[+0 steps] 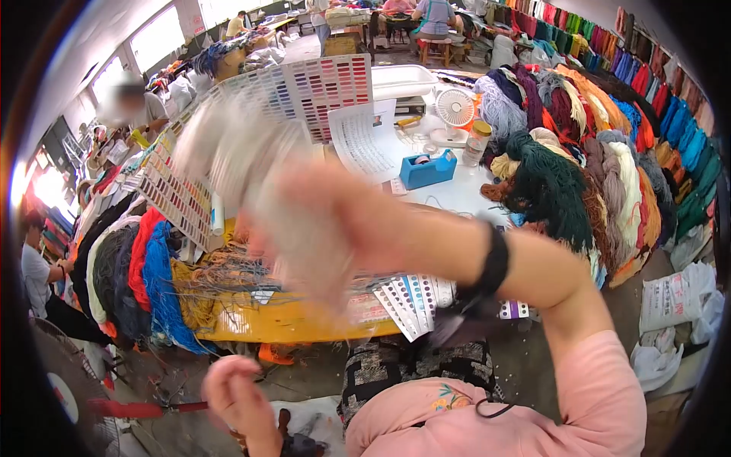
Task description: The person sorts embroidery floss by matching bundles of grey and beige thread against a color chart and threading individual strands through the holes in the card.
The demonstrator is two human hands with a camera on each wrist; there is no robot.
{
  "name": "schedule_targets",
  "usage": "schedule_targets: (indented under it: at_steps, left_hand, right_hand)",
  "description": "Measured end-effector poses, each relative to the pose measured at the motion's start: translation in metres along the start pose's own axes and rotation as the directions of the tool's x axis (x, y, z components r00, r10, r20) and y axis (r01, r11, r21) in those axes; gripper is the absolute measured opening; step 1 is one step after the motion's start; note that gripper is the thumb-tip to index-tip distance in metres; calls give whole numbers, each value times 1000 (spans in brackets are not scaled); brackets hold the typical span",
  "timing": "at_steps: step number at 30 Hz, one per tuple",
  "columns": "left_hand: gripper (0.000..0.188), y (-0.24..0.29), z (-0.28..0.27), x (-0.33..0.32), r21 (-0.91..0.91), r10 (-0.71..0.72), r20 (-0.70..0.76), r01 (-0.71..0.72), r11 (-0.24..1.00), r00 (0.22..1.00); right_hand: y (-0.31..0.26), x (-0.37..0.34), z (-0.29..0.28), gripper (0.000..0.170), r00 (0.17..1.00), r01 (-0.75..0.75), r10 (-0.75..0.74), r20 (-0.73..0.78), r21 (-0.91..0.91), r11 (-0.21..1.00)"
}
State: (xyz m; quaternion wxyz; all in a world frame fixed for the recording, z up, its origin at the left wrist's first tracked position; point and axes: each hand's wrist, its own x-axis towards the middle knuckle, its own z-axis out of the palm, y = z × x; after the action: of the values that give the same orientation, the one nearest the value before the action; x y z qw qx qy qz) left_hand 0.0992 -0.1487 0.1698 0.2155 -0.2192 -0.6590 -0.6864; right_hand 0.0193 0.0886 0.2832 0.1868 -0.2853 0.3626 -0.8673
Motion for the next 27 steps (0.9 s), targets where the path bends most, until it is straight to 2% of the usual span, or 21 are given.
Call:
schedule_targets:
  at_steps: [1, 2, 3, 4, 5, 6, 7, 8, 10, 12, 13, 16, 17, 19, 20, 22, 23, 24, 25, 26, 27]
  left_hand:
    - [22, 14, 2, 6, -48, 101, -58, -104, 993, 993]
    - [27, 25, 7, 12, -89, 198, -119, -209, 974, 973]
    - [41, 29, 12, 13, 50, 91, -259, -81, 996, 962]
    - [44, 29, 18, 14, 214, 72, -120, -45, 976, 990]
    - [48, 25, 24, 14, 374, 27, 14, -30, 927, 1000]
    - [51, 20, 27, 14, 523, -41, 137, -37, 851, 990]
    - [52, 7, 24, 10, 478, -139, 161, 46, 877, 977]
    - [53, -13, 19, 1, 434, -234, 190, 132, 891, 954]
    - [53, -35, 14, -7, 262, -352, 238, 289, 921, 905]
    - [49, -47, 16, -11, -17, -393, 275, 413, 910, 877]
    - [43, -53, 11, -12, -38, -434, 298, 464, 885, 851]
    - [38, -59, 2, -9, -116, -512, 527, 654, 748, 678]
    - [33, -58, 2, -6, -76, -535, 536, 669, 740, 653]
    - [30, -64, -5, -6, 107, -635, 590, 732, 673, 498]
    - [30, -65, -8, -6, 201, -682, 602, 747, 633, 416]
    - [25, -68, -10, -10, 235, -713, 540, 733, 638, 448]
    - [24, -76, -15, -14, 225, -740, 476, 747, 625, 476]
    - [24, -82, -21, -17, 214, -762, 411, 760, 614, 500]
    - [23, -84, -30, -15, 146, -760, 310, 761, 632, 572]
    - [18, -86, -39, -13, -17, -739, 261, 768, 640, 621]
    - [17, -87, -45, -12, -137, -729, 180, 750, 647, 661]
  right_hand:
    - [26, -3, 7, 41, 998, -56, 59, 25, -94, 994]
    - [60, -9, 8, 44, 996, -76, 71, -47, -124, 989]
    - [81, -16, 8, 45, 969, -248, 241, -63, -296, 922]
    - [106, -25, 9, 47, 970, -240, 230, -73, -408, 881]
    - [140, -33, -1, 48, 989, -107, 143, 28, -524, 845]
    - [148, -46, 0, 39, 987, -131, 159, -11, -624, 770]
    - [159, -57, -5, 34, 993, -73, 117, 22, -665, 744]
    - [154, -63, -8, 33, 962, -229, 272, -30, -635, 738]
    - [138, -73, -15, 31, 819, -524, 562, -116, -550, 650]
    - [126, -84, -17, 27, 840, -496, 530, -119, -564, 660]
    - [123, -87, -17, 25, 850, -482, 514, -119, -571, 665]
    - [137, -96, -28, 22, 939, -186, 337, 76, -711, 678]
    - [139, -96, -28, 22, 917, -190, 385, 102, -739, 647]
    - [141, -95, -24, 21, 865, -185, 479, 152, -790, 585]
    - [147, -95, -22, 20, 865, -128, 456, 209, -787, 603]
    - [162, -94, -16, 20, 856, -16, 408, 317, -773, 634]
    - [162, -91, -13, 17, 825, -142, 464, 324, -676, 724]
    - [158, -89, -8, 15, 815, -206, 497, 297, -654, 728]
    - [152, -86, -4, 14, 802, -270, 532, 270, -630, 728]
    - [148, -84, -2, 13, 787, -335, 567, 244, -603, 724]
    - [148, -83, -5, 11, 803, -302, 545, 242, -623, 721]
